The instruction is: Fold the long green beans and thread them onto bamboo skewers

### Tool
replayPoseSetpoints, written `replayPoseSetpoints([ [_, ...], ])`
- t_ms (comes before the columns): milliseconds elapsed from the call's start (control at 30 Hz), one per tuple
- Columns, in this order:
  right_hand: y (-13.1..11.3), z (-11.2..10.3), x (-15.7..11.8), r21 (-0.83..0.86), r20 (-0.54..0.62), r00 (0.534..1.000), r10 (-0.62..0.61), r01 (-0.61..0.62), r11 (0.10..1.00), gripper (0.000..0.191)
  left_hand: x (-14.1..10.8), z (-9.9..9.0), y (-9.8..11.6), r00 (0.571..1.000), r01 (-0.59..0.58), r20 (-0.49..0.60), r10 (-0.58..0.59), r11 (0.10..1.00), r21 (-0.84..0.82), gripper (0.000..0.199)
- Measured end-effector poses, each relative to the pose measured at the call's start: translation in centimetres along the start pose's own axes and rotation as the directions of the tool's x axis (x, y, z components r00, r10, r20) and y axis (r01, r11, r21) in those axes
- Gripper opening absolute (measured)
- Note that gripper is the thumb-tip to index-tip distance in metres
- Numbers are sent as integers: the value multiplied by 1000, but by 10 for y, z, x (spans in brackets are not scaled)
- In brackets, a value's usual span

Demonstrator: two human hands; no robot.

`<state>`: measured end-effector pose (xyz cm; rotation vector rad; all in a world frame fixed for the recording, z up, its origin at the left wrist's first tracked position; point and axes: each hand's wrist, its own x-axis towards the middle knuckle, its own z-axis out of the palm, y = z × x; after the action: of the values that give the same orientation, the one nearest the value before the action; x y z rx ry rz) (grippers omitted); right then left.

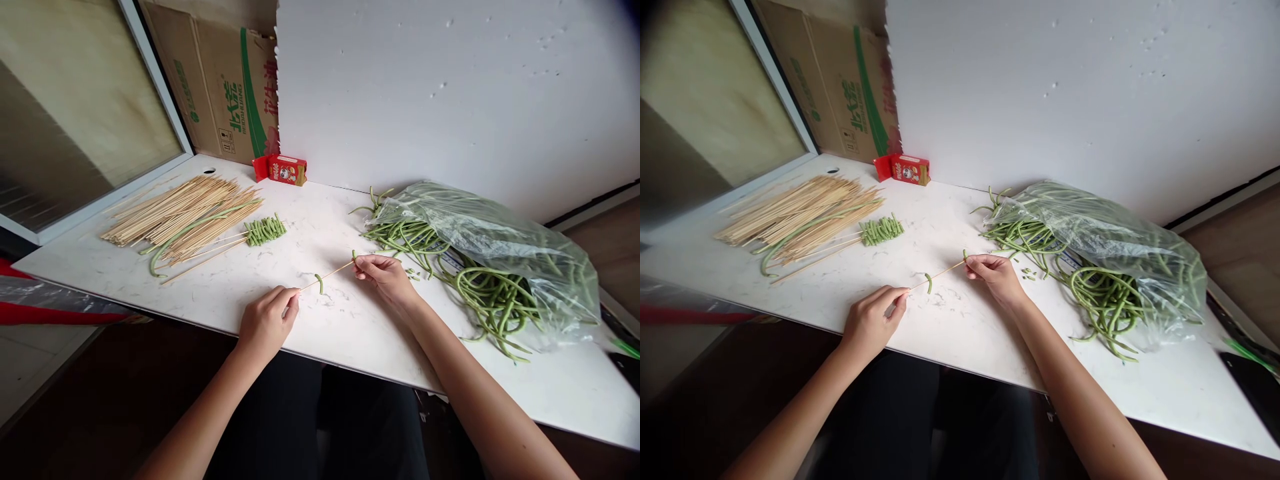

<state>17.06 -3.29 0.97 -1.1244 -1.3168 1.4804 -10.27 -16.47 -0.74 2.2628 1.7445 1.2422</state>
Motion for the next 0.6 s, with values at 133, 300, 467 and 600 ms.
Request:
replayPoseSetpoints([
  [133, 1, -2, 1, 72, 18, 998, 54, -55, 996, 36, 0, 0, -1, 1000, 0, 4, 0, 1000, -10, 18],
  [300, 0, -2, 0, 92, 42, 997, 69, -73, 993, 36, 1, 0, -1, 1000, -4, 8, 4, 1000, -27, 17],
  [467, -1, -1, 0, 114, 48, 997, 64, -69, 991, 36, 0, -1, -2, 1000, -1, 26, 2, 999, -35, 17],
  [600, -2, 1, -1, 130, 52, 997, 60, -66, 989, 36, 0, -1, -2, 999, -5, 36, 6, 999, -45, 18],
])
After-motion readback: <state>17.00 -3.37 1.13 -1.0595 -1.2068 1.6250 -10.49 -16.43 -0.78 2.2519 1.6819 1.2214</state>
